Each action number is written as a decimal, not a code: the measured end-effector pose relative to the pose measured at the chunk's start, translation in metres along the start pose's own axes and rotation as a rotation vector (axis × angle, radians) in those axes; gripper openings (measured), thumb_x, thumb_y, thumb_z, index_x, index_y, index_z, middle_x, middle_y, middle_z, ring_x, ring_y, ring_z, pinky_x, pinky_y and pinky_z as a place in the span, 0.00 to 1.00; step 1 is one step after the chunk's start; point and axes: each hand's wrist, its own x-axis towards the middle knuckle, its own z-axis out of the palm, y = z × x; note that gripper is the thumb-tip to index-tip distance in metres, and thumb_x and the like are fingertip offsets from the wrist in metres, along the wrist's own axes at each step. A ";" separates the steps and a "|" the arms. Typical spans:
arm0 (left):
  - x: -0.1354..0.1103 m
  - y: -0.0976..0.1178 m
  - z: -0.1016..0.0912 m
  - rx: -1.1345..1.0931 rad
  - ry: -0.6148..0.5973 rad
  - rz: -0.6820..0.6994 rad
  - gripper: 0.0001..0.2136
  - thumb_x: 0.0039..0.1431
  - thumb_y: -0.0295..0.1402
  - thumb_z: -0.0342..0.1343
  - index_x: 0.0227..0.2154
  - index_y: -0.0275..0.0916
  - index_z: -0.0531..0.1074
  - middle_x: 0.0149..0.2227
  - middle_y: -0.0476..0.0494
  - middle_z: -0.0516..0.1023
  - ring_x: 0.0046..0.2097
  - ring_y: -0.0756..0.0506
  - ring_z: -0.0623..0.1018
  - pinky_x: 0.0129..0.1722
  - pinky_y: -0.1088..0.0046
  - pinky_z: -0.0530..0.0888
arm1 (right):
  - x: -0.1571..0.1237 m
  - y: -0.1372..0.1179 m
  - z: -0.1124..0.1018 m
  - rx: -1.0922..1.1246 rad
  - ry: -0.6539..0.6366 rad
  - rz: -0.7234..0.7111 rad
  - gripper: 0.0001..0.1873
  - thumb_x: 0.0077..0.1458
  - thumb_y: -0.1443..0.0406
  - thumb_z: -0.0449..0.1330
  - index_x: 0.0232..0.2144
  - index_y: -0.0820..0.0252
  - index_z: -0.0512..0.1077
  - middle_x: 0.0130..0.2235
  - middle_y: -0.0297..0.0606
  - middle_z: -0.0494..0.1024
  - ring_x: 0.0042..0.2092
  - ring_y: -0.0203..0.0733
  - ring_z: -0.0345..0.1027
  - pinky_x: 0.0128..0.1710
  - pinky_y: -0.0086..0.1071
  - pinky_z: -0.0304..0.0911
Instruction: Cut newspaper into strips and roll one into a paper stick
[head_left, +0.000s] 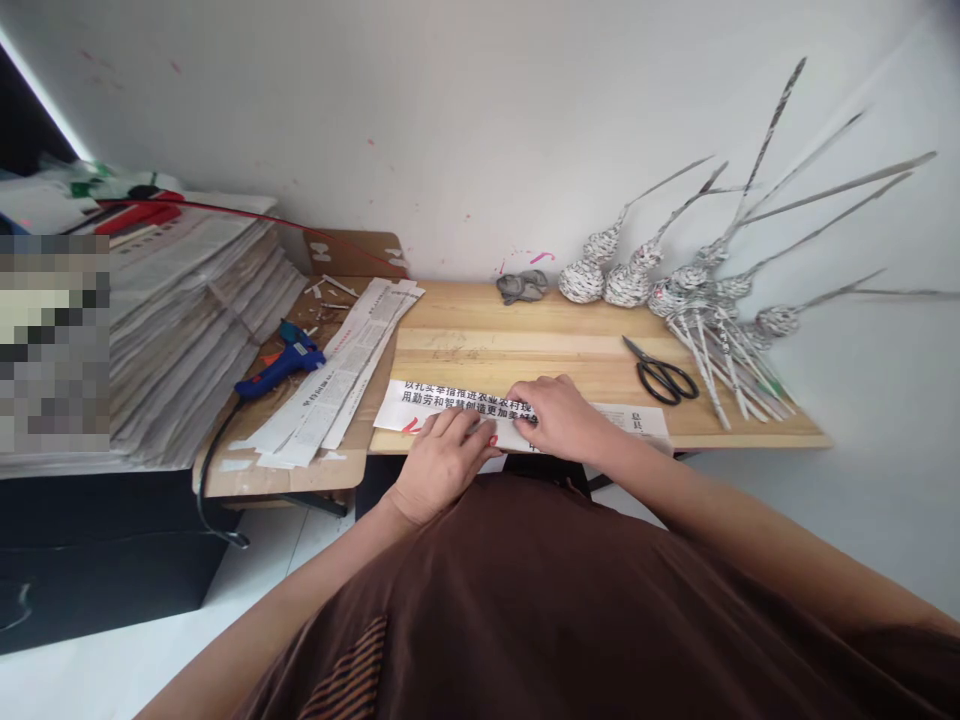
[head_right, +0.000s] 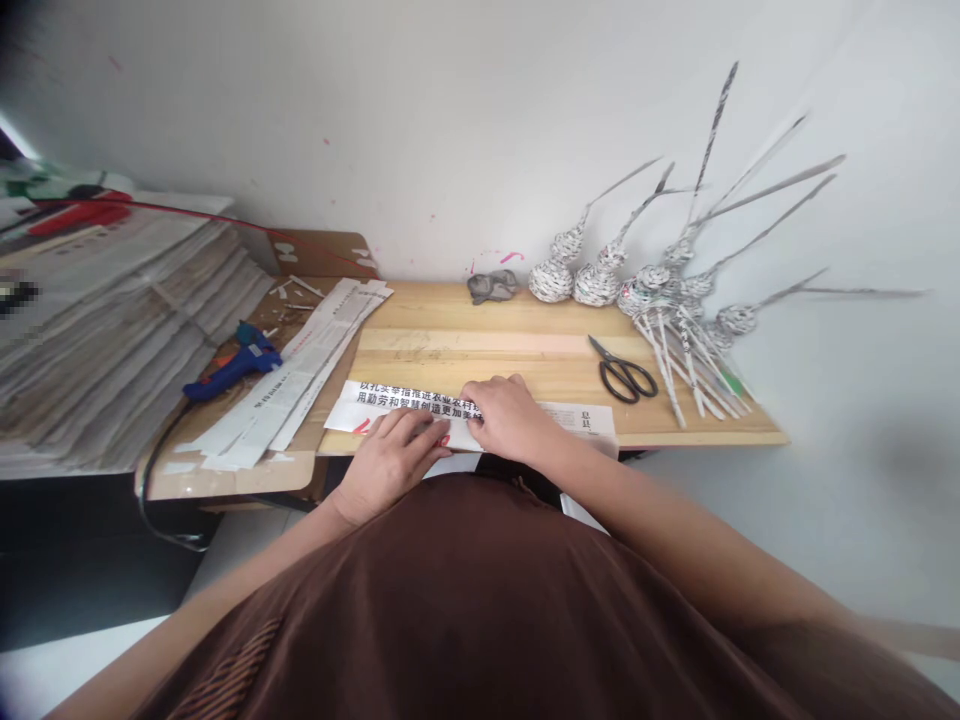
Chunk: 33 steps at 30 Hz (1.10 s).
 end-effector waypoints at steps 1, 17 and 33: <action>0.001 0.000 -0.001 0.011 -0.006 0.005 0.16 0.65 0.41 0.48 0.49 0.40 0.71 0.46 0.39 0.74 0.47 0.41 0.71 0.45 0.62 0.69 | 0.000 -0.001 0.000 -0.006 -0.007 -0.002 0.09 0.53 0.67 0.58 0.39 0.58 0.70 0.36 0.38 0.78 0.40 0.47 0.68 0.41 0.38 0.52; 0.043 -0.015 -0.011 0.121 0.015 0.019 0.14 0.63 0.30 0.50 0.50 0.38 0.69 0.45 0.38 0.77 0.49 0.39 0.72 0.52 0.57 0.64 | 0.000 0.001 0.002 -0.129 0.022 -0.152 0.09 0.59 0.72 0.52 0.40 0.62 0.69 0.38 0.42 0.74 0.39 0.45 0.65 0.41 0.37 0.57; 0.036 -0.020 -0.031 0.185 -0.294 0.249 0.05 0.63 0.26 0.49 0.38 0.36 0.70 0.36 0.41 0.73 0.39 0.42 0.71 0.40 0.65 0.66 | -0.034 -0.001 -0.001 -0.236 0.025 -0.206 0.09 0.60 0.72 0.53 0.38 0.63 0.73 0.37 0.45 0.73 0.41 0.47 0.59 0.42 0.38 0.56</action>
